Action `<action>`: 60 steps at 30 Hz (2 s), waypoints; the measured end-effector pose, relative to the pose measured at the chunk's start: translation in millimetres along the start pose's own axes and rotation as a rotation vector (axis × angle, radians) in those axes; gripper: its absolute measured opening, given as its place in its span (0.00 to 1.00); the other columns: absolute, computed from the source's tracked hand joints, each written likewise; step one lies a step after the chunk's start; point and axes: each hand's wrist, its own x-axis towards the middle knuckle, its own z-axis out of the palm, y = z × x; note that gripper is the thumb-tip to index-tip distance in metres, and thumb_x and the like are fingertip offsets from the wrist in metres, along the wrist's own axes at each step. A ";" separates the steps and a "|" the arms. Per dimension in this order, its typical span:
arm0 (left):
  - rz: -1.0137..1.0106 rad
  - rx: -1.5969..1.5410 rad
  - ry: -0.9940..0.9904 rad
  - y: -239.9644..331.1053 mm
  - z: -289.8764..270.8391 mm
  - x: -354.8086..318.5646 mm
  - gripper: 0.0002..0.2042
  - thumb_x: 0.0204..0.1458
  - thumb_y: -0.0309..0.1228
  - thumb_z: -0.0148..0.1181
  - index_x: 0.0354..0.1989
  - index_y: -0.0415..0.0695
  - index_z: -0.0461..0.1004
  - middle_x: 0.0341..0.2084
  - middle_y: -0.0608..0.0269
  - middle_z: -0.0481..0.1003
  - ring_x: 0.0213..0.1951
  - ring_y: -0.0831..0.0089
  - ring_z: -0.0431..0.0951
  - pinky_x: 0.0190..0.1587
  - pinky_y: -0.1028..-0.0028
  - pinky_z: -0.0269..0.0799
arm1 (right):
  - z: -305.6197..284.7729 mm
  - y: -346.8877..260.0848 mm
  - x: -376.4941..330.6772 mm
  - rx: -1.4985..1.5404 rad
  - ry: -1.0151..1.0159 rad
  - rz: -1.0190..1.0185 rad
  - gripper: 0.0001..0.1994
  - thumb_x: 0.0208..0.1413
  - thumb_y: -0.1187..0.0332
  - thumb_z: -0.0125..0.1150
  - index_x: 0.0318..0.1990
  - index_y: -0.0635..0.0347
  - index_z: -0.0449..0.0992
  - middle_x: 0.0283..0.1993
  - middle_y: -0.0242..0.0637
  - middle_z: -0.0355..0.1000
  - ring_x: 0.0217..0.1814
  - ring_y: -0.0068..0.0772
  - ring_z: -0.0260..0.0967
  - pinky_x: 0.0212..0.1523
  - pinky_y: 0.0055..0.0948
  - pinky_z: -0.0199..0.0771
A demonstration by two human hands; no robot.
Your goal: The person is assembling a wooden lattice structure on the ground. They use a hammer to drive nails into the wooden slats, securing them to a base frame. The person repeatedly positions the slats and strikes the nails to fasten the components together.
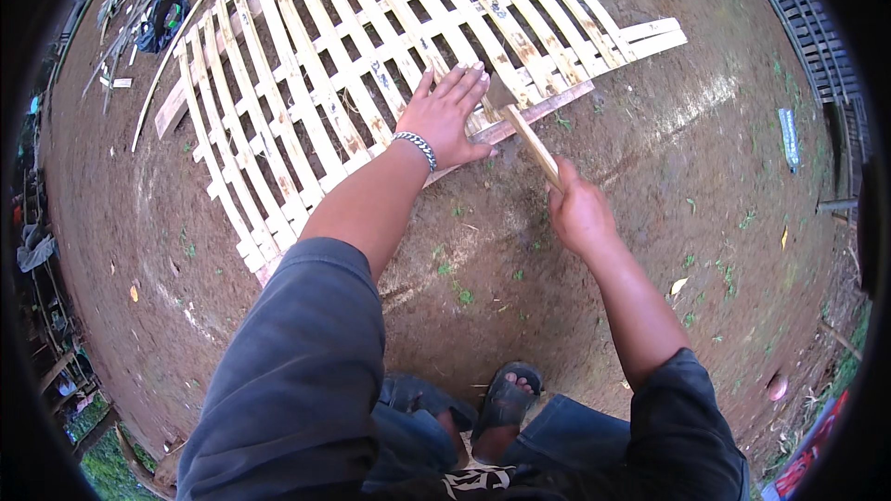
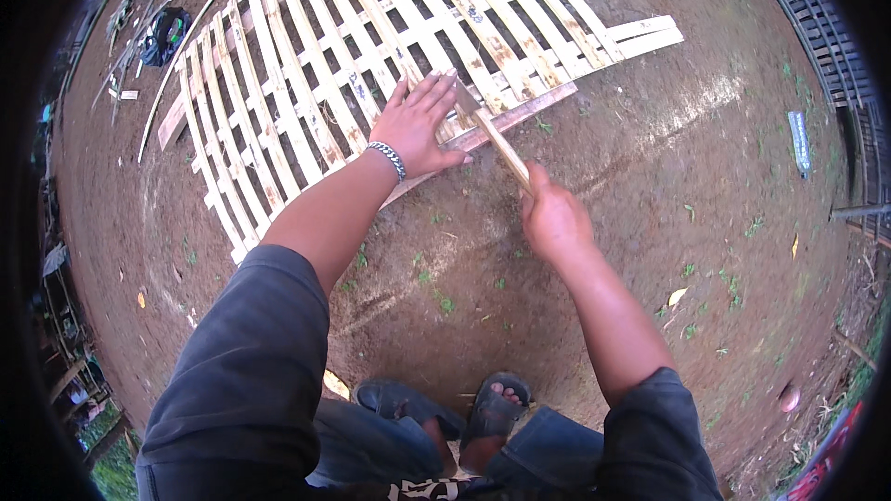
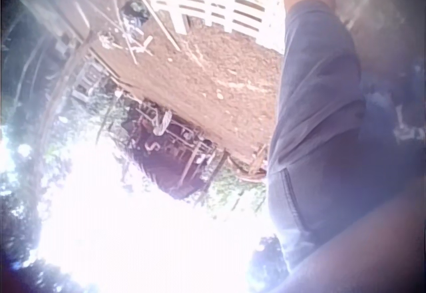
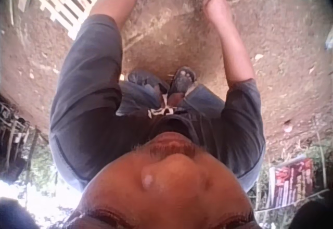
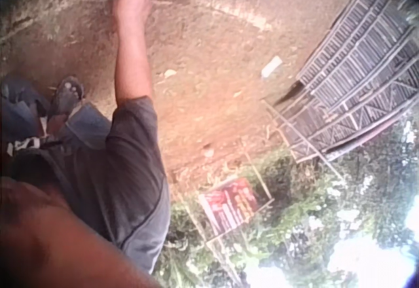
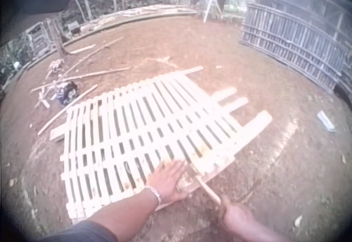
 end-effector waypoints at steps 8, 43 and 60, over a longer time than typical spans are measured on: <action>-0.006 -0.025 -0.021 0.7 9.3 -2.1 0.53 0.51 0.71 0.56 0.78 0.46 0.52 0.79 0.59 0.50 0.80 0.64 0.45 0.81 0.54 0.34 | -50.1 -27.5 -7.2 -0.191 -0.059 -0.106 0.21 0.72 0.68 0.47 0.70 0.51 0.62 0.47 0.53 0.79 0.44 0.56 0.81 0.42 0.52 0.83; -0.002 0.015 -0.022 2.3 -2.6 4.6 0.52 0.54 0.71 0.53 0.81 0.52 0.45 0.81 0.62 0.46 0.81 0.67 0.42 0.81 0.55 0.34 | -73.5 16.2 0.4 -0.303 -0.148 0.001 0.15 0.71 0.67 0.47 0.62 0.53 0.66 0.40 0.53 0.79 0.41 0.61 0.79 0.44 0.57 0.78; -0.023 -0.003 0.019 5.6 -0.2 1.5 0.58 0.46 0.74 0.59 0.79 0.48 0.50 0.79 0.57 0.49 0.80 0.63 0.45 0.81 0.52 0.34 | 50.5 19.8 -107.2 0.961 0.108 0.496 0.20 0.69 0.69 0.56 0.64 0.59 0.61 0.31 0.36 0.72 0.23 0.28 0.71 0.24 0.32 0.75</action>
